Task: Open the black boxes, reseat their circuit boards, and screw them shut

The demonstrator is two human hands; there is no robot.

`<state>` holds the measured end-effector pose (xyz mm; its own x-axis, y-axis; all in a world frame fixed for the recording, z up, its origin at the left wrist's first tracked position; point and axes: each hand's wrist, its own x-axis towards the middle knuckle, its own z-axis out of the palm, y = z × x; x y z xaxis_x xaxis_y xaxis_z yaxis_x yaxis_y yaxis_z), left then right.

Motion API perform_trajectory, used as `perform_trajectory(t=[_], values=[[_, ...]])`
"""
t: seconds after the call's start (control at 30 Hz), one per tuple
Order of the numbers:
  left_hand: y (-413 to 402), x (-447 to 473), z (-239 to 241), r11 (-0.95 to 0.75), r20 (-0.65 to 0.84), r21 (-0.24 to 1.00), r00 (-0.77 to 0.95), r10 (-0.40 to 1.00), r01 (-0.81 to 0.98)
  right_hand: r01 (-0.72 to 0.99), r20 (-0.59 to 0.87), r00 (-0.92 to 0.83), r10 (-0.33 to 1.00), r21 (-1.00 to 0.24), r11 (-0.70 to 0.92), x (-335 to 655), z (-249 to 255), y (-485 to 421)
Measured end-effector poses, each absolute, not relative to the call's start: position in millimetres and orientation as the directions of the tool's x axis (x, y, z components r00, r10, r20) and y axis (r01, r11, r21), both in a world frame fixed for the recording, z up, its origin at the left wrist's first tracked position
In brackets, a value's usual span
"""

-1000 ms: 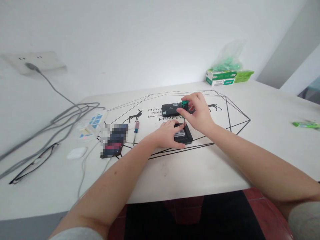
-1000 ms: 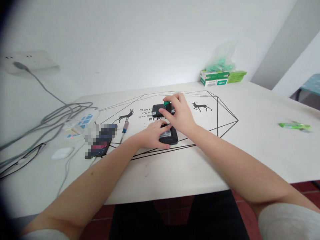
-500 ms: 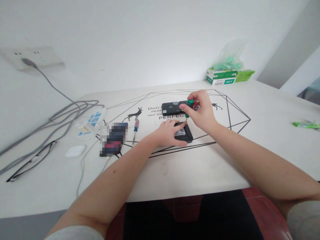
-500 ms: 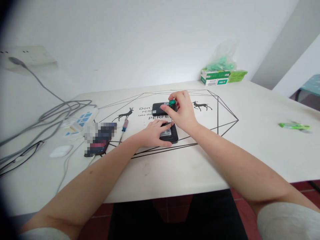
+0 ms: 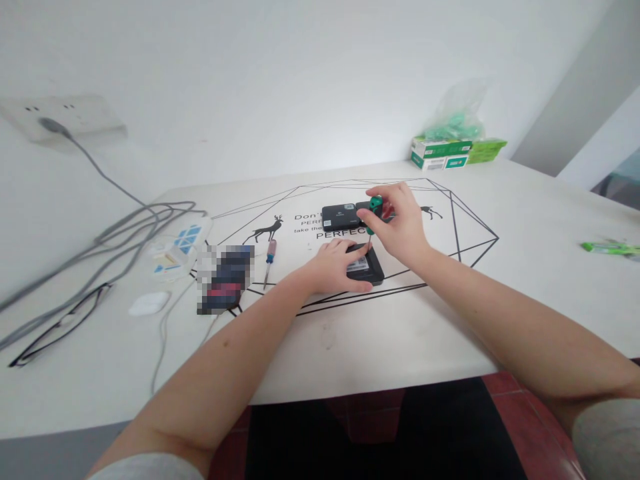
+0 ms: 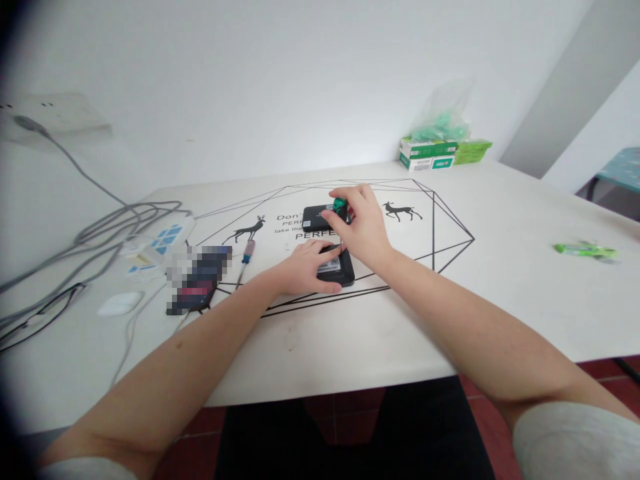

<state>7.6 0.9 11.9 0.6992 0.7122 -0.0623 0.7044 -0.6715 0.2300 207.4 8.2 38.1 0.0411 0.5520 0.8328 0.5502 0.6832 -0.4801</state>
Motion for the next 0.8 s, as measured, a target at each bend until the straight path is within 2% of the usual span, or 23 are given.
perform_trajectory(t=[0.17, 0.37, 0.8], values=[[1.0, 6.8, 10.2, -0.674, -0.047, 0.248, 0.704, 0.709, 0.695, 0.454, 0.809, 0.067, 0.584, -0.546, 0.704, 205.6, 36.6, 5.8], [0.5, 6.6, 10.8, -0.669, -0.036, 0.256, 0.698, 0.715, 0.698, 0.529, 0.833, 0.023, 0.553, -0.48, 0.7, 204.1, 37.9, 4.8], [2.5, 4.4, 6.7, -0.677, 0.002, 0.281, 0.705, 0.71, 0.681, 0.455, 0.776, 0.053, 0.628, -0.579, 0.677, 204.3, 33.0, 12.3]])
